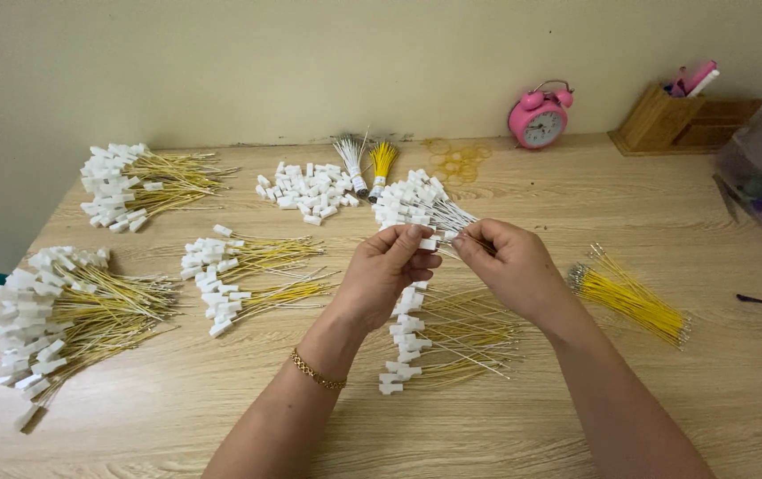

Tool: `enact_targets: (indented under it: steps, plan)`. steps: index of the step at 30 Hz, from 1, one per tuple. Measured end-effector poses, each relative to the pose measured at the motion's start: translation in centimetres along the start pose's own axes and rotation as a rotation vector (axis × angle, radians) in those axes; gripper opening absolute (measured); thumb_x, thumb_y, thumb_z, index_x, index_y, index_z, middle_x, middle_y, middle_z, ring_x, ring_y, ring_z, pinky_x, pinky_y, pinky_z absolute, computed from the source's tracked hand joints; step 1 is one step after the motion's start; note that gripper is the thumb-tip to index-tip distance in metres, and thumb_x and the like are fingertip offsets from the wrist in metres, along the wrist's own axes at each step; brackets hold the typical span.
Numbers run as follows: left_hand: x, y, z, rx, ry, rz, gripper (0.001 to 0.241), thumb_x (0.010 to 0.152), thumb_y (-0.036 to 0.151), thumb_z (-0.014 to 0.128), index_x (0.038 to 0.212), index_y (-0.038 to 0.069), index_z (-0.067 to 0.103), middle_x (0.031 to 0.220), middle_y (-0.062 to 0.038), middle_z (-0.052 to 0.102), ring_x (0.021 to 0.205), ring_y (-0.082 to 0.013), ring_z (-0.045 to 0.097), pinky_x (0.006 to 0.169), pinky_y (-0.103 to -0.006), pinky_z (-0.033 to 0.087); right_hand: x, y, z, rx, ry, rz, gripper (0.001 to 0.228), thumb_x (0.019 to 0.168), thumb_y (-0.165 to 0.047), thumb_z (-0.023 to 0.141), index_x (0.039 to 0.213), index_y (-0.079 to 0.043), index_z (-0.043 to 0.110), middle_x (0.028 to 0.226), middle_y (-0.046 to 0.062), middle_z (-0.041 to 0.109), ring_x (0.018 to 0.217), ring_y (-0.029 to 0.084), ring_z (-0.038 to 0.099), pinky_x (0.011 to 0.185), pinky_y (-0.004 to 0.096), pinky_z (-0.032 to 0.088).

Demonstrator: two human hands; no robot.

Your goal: The recorder is sorting and bundling small white and yellow wire connector assemblies by hand on a wooden desk.

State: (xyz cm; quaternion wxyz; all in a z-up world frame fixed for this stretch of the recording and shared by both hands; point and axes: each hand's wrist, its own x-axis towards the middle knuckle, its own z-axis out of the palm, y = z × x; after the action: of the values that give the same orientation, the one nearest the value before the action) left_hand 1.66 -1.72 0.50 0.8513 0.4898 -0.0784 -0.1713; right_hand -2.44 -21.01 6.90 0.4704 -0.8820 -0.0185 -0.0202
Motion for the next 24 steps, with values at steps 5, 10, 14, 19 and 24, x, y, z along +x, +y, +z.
enact_targets:
  steps: [5, 10, 14, 19, 24]
  plan:
    - [0.0, 0.1, 0.1, -0.056, 0.018, -0.036, 0.029, 0.101, 0.028, 0.06, 0.112, 0.003, 0.068, 0.095, -0.007, 0.073, 0.089, -0.0169, 0.072, 0.076, -0.0314, 0.059, -0.1, -0.6, 0.1, -0.052, 0.003, 0.041, 0.023, 0.097, -0.029, 0.065, 0.095, -0.007, 0.072, 0.065, -0.002, 0.059, 0.055, 0.008, 0.047, 0.049, 0.028, 0.039]
    - [0.0, -0.3, 0.1, -0.087, -0.05, -0.002, 0.029, 0.102, 0.027, 0.061, 0.112, 0.001, 0.068, 0.096, -0.008, 0.073, 0.091, -0.018, 0.073, 0.078, -0.0317, 0.06, 0.0, -0.2, 0.4, -0.04, 0.005, 0.015, 0.023, 0.096, -0.029, 0.066, 0.095, -0.006, 0.072, 0.065, -0.001, 0.058, 0.056, 0.008, 0.047, 0.051, 0.029, 0.04]
    - [0.0, -0.2, 0.1, -0.026, 0.01, 0.002, 0.028, 0.101, 0.026, 0.064, 0.112, 0.001, 0.068, 0.097, -0.009, 0.073, 0.091, -0.0188, 0.073, 0.078, -0.0325, 0.06, 0.2, 0.4, 0.5, 0.006, -0.048, -0.061, 0.024, 0.098, -0.029, 0.063, 0.099, -0.006, 0.07, 0.071, -0.001, 0.059, 0.062, 0.008, 0.05, 0.055, 0.028, 0.044]
    - [0.0, -0.2, 0.3, -0.058, 0.008, -0.018, 0.027, 0.099, 0.026, 0.064, 0.111, 0.002, 0.068, 0.097, -0.008, 0.074, 0.091, -0.0186, 0.074, 0.078, -0.0324, 0.061, 0.7, 1.1, 0.7, -0.065, -0.049, -0.075, 0.023, 0.098, -0.028, 0.061, 0.102, -0.005, 0.066, 0.075, -0.001, 0.061, 0.064, 0.008, 0.054, 0.057, 0.028, 0.047]
    - [0.0, -0.7, 0.4, -0.029, 0.004, 0.009, 0.024, 0.101, 0.023, 0.065, 0.109, 0.001, 0.067, 0.095, -0.009, 0.074, 0.089, -0.0185, 0.073, 0.079, -0.0323, 0.061, 0.2, 0.6, 1.2, -0.014, -0.022, -0.102, 0.024, 0.099, -0.026, 0.062, 0.095, -0.004, 0.067, 0.074, 0.003, 0.061, 0.065, 0.011, 0.052, 0.057, 0.03, 0.045]
